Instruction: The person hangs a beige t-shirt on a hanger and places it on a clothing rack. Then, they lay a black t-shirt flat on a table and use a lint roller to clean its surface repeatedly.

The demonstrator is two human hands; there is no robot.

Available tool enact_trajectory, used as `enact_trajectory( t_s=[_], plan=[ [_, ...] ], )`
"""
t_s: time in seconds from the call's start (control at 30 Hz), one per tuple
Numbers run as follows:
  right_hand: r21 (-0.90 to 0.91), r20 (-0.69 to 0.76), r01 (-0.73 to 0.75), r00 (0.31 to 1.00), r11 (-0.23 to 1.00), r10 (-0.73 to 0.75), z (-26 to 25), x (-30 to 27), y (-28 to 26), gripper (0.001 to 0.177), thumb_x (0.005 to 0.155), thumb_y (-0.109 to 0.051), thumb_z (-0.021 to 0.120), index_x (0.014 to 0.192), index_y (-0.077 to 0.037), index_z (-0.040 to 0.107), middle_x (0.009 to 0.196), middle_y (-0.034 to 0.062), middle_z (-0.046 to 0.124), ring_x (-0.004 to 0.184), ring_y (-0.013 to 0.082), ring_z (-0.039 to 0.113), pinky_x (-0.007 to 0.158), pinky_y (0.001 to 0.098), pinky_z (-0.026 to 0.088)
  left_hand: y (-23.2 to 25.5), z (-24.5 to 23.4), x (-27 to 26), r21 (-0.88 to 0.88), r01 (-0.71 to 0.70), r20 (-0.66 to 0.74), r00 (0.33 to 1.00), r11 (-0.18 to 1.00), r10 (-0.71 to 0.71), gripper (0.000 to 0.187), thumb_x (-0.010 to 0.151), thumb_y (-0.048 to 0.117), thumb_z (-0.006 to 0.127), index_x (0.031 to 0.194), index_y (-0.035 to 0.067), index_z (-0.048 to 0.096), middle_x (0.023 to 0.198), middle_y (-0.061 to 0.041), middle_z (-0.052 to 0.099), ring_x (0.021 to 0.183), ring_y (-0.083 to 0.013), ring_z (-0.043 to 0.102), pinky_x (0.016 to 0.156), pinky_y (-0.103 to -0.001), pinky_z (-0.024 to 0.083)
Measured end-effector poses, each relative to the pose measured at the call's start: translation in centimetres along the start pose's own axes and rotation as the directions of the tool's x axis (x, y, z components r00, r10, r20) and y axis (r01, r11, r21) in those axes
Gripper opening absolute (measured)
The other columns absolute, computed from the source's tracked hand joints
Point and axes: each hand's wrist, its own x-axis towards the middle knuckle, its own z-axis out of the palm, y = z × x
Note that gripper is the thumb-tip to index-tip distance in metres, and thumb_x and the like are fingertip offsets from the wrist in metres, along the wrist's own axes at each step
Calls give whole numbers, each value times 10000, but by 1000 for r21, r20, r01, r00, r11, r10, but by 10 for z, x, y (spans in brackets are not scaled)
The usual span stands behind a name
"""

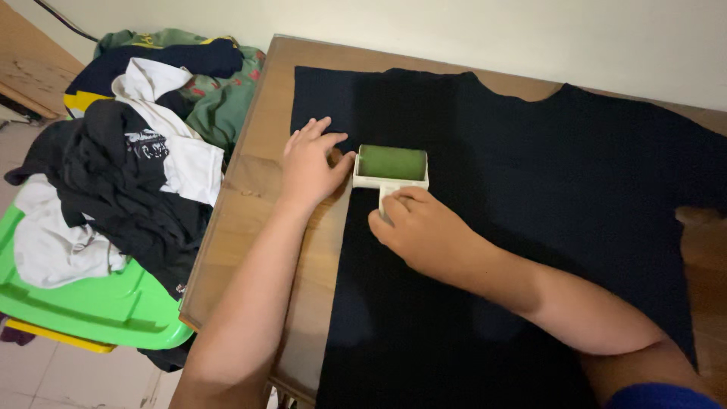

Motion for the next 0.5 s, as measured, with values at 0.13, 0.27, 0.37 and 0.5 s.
enact_trajectory(
  t_s=[0.13, 0.27, 0.37, 0.5],
  plan=[
    [86, 96, 41, 994, 995, -50, -13, -13, -16, 350, 782, -110, 661, 1112, 4, 651, 947, 179, 674, 936, 324, 678, 961, 416, 484, -2, 0, -3, -5, -7, 18, 1000, 1000, 7, 372, 845, 352, 797, 1145, 133, 779, 1427, -193, 604, 1391, -399, 489, 1159, -543, 326],
    [147, 24, 64, 997, 987, -68, -15, -14, -19, 380, 738, -108, 666, 1099, 11, 644, 976, 184, 681, 979, 324, 691, 968, 426, 480, -1, -2, 1, -14, -6, 21, 1000, 1000, 6, 369, 843, 341, 790, 1146, 130, 777, 1426, -198, 601, 1389, -405, 488, 1156, -541, 330],
    [26, -20, 12, 1000, 1000, -11, -6, -6, -5, 322, 800, -122, 690, 1101, -19, 643, 986, 193, 679, 978, 342, 685, 979, 425, 482, 2, 0, 0, -23, -2, 13, 1000, 1000, 2, 329, 865, 314, 765, 1144, 140, 784, 1431, -189, 605, 1393, -399, 493, 1163, -539, 330],
    [52, 19, 18, 1000, 998, -19, -7, -7, -8, 353, 768, -105, 684, 1106, -9, 642, 998, 194, 682, 984, 334, 687, 993, 429, 483, 1, -1, 0, -50, 4, 13, 1000, 999, -3, 290, 895, 301, 741, 1136, 145, 786, 1439, -182, 607, 1397, -389, 496, 1169, -529, 334]
  ],
)
